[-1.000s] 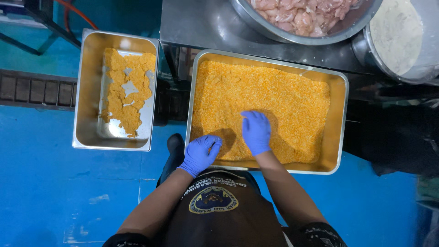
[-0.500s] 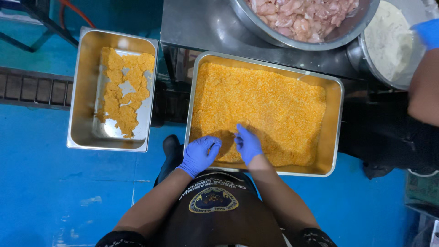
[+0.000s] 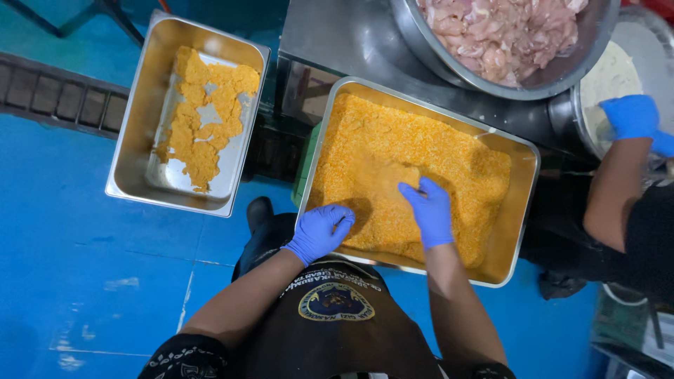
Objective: The person takes raw chicken pieces and presses them into a large tray of orange breading, coating each piece by hand, then places the breaded pieces into a smaller metal tray beside the breading tray. A coworker nearby handles flour and raw chicken in adjacent bowls.
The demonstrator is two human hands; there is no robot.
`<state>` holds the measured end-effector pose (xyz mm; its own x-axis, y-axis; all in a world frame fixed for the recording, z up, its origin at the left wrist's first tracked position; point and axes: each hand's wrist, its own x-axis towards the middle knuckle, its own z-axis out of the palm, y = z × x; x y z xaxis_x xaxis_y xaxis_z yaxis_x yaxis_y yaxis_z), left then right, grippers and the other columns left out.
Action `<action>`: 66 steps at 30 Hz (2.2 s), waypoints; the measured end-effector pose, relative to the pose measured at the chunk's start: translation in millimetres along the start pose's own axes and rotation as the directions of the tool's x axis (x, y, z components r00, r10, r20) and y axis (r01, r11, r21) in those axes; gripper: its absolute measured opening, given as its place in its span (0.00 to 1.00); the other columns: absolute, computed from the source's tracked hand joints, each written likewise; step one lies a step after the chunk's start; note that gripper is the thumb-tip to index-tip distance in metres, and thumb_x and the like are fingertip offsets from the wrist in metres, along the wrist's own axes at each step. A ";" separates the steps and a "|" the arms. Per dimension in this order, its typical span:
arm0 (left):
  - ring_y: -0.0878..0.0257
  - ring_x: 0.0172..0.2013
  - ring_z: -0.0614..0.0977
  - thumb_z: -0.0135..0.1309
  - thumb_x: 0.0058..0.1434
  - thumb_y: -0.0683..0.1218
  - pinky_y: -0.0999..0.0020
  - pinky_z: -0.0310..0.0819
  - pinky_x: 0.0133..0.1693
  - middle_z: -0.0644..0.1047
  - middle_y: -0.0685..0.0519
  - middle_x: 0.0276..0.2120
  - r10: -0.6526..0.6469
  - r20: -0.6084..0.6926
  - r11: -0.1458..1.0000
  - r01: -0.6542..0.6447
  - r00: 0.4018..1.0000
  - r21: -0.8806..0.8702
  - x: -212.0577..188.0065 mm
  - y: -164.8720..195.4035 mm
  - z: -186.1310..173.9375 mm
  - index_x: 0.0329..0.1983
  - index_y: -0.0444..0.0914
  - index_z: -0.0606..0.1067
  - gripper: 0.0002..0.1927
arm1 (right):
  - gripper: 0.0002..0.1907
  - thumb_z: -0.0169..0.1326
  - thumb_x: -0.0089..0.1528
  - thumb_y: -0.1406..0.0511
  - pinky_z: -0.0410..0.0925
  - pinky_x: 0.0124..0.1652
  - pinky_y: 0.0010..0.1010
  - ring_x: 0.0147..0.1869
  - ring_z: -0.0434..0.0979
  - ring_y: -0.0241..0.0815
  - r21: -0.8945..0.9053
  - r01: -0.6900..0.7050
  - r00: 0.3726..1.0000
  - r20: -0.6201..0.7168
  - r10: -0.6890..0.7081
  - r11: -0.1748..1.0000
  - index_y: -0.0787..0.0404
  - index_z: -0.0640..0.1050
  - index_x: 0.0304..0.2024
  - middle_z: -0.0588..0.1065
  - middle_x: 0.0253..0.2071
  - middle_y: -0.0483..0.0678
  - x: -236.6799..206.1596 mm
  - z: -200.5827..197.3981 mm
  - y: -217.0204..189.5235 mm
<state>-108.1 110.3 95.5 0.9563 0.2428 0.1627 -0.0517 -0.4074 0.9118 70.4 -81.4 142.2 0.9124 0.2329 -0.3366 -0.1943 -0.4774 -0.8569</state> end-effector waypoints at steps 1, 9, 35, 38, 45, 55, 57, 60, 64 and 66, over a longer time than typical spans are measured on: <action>0.51 0.38 0.84 0.56 0.65 0.48 0.59 0.79 0.41 0.82 0.50 0.36 0.001 0.002 1.000 -0.001 1.000 -0.014 0.3 0.0 -0.7 0.38 0.43 0.78 0.05 | 0.11 0.65 0.59 0.68 0.70 0.42 0.25 0.42 0.77 0.33 0.011 -0.010 1.000 0.000 0.010 1.000 0.66 0.82 0.43 0.80 0.40 0.45 -0.7 -7.7 -7.0; 0.52 0.37 0.84 0.54 0.66 0.48 0.60 0.79 0.39 0.82 0.51 0.36 -0.045 0.018 0.995 0.046 0.999 -0.091 3.5 6.8 -11.9 0.38 0.42 0.79 0.06 | 0.09 0.66 0.58 0.68 0.60 0.34 0.25 0.36 0.65 0.28 -0.082 0.089 0.991 -0.091 -0.097 0.993 0.64 0.77 0.33 0.69 0.31 0.38 -17.6 -53.4 -44.9; 0.47 0.37 0.82 0.52 0.67 0.51 0.56 0.76 0.40 0.79 0.46 0.33 -0.506 -0.237 0.862 0.480 0.830 -0.160 -123.8 -71.7 -219.2 0.37 0.40 0.77 0.11 | 0.26 0.64 0.55 0.51 0.72 0.49 0.43 0.50 0.81 0.56 -0.461 0.738 0.605 0.776 -0.180 0.493 0.58 0.81 0.50 0.81 0.46 0.56 5.8 445.1 -108.4; 0.47 0.36 0.82 0.52 0.66 0.51 0.57 0.76 0.39 0.79 0.46 0.32 -0.571 -0.224 0.821 0.540 0.790 -0.188 -128.4 -74.6 -223.3 0.36 0.40 0.77 0.11 | 0.28 0.63 0.54 0.48 0.71 0.50 0.46 0.53 0.79 0.57 -0.490 0.725 0.603 0.792 -0.101 0.485 0.56 0.81 0.50 0.80 0.48 0.56 8.7 480.5 -95.9; 0.48 0.36 0.82 0.53 0.66 0.50 0.58 0.76 0.40 0.79 0.46 0.32 -0.544 -0.173 0.838 0.520 0.821 -0.168 -117.0 -71.6 -213.9 0.37 0.40 0.77 0.09 | 0.28 0.64 0.54 0.52 0.70 0.49 0.48 0.54 0.77 0.59 -0.608 0.633 0.748 0.639 -0.178 0.480 0.54 0.78 0.53 0.78 0.51 0.57 43.5 466.3 -97.6; 0.45 0.41 0.82 0.55 0.65 0.49 0.55 0.77 0.41 0.81 0.47 0.39 -0.256 0.041 0.965 0.258 0.966 -0.045 -46.1 -52.1 -151.2 0.41 0.41 0.78 0.08 | 0.14 0.60 0.66 0.59 0.73 0.44 0.32 0.42 0.82 0.43 -0.290 0.360 0.933 0.100 -0.346 0.887 0.61 0.82 0.48 0.81 0.39 0.51 7.0 189.5 -58.3; 0.45 0.41 0.82 0.55 0.64 0.49 0.55 0.78 0.42 0.80 0.46 0.40 -0.215 0.116 0.976 0.217 0.970 -0.007 -27.7 -43.1 -126.6 0.41 0.41 0.78 0.08 | 0.15 0.60 0.67 0.58 0.73 0.44 0.33 0.40 0.80 0.44 -0.255 0.136 0.978 -0.122 -0.172 0.957 0.63 0.82 0.47 0.81 0.37 0.50 13.9 124.8 -17.5; 0.48 0.41 0.83 0.55 0.63 0.48 0.57 0.78 0.42 0.81 0.48 0.39 -0.040 0.197 0.999 0.040 0.980 0.005 0.4 -33.8 -83.6 0.39 0.42 0.78 0.06 | 0.20 0.62 0.63 0.58 0.72 0.55 0.36 0.53 0.80 0.47 -0.333 0.118 0.863 -0.432 -0.263 0.936 0.63 0.79 0.54 0.81 0.50 0.54 20.2 32.3 44.2; 0.48 0.38 0.81 0.56 0.61 0.47 0.54 0.76 0.41 0.79 0.49 0.34 0.199 0.316 0.945 -0.267 0.928 0.188 28.8 -22.3 -30.7 0.37 0.42 0.77 0.05 | 0.44 0.69 0.59 0.53 0.59 0.62 0.46 0.68 0.62 0.64 -0.469 -0.376 0.637 -0.757 -0.145 0.799 0.69 0.65 0.68 0.63 0.65 0.73 13.3 -55.7 93.2; 0.48 0.37 0.81 0.57 0.60 0.47 0.53 0.75 0.39 0.79 0.49 0.33 0.219 0.369 0.911 -0.325 0.903 0.253 38.1 -19.4 -7.8 0.36 0.42 0.77 0.05 | 0.50 0.67 0.61 0.50 0.56 0.69 0.43 0.75 0.57 0.59 -0.207 -0.427 0.656 -0.741 0.144 0.880 0.71 0.58 0.71 0.59 0.71 0.70 14.8 -78.1 105.2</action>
<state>-72.9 134.4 87.0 0.9586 -0.1946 0.2079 -0.2847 -0.6728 0.6828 91.5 -194.3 77.6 0.8377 -0.5434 -0.0551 -0.4859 -0.6953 -0.5296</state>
